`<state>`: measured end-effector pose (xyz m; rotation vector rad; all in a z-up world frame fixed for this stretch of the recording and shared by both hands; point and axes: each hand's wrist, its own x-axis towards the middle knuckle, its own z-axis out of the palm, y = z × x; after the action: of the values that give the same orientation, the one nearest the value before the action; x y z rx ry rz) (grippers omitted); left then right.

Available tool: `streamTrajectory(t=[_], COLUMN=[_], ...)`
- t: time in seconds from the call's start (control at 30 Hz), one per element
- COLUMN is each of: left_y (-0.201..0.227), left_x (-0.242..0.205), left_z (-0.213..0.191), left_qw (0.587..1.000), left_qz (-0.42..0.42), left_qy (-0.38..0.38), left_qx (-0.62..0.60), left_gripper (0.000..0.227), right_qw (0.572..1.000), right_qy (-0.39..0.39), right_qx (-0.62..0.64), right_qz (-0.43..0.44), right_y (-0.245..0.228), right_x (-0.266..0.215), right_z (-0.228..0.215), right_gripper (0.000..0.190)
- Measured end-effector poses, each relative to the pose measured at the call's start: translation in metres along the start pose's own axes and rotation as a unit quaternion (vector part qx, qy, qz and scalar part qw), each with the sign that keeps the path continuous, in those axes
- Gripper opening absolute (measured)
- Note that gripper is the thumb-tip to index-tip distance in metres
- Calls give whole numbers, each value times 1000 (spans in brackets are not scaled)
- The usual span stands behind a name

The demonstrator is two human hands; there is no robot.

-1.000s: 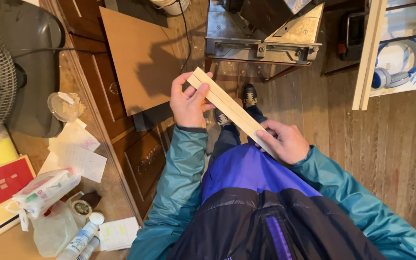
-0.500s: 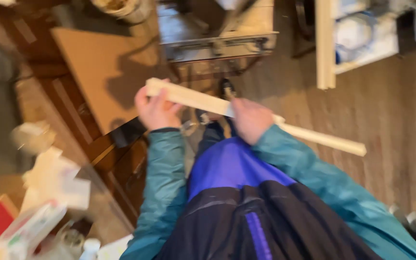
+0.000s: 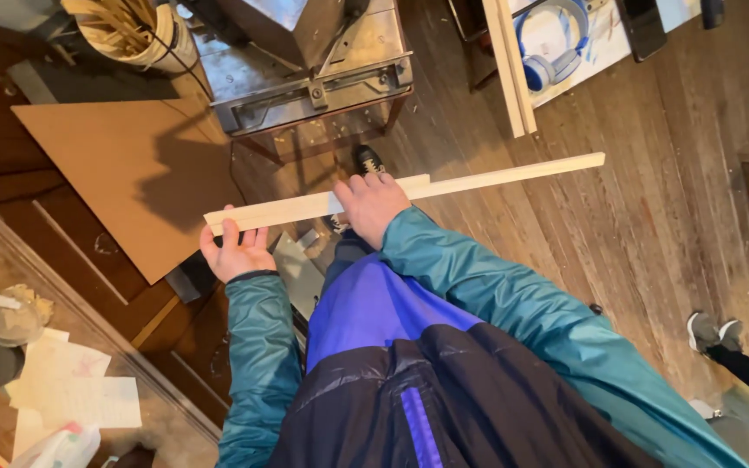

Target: Measuring, marking, and preparing wood strips for picture frame assembly.

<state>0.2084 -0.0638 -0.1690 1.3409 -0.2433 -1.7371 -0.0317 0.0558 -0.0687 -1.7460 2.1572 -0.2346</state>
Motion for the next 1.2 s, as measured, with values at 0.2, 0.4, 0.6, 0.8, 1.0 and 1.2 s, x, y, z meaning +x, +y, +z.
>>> streamTrajectory(t=[0.2,0.4,0.6,0.8,1.0,1.2], left_y=[3,4,6,6,6,5], left_x=[-1,-5,-11,-10,-11,-11], left_z=[4,10,10,8,7,5], left_qw=[1000,1000,1000,1000,999,1000], left_qz=[15,12,13,17,13,12], left_qy=[-23,-6,-3,0,1,-1], left_qx=[12,15,20,21,29,21], left_gripper=[41,41,41,41,41,41], right_qw=[1000,1000,1000,998,999,992], right_qy=[-26,-20,-16,-55,-48,-122], right_qx=[6,4,10,3,7,2], right_qz=[16,5,5,1,2,11], right_y=[0,2,-2,-2,-2,-3], right_x=[-1,-2,-1,0,1,2], right_z=[1,3,-5,-5,-6,-11], right_gripper=[40,40,38,39,42,65])
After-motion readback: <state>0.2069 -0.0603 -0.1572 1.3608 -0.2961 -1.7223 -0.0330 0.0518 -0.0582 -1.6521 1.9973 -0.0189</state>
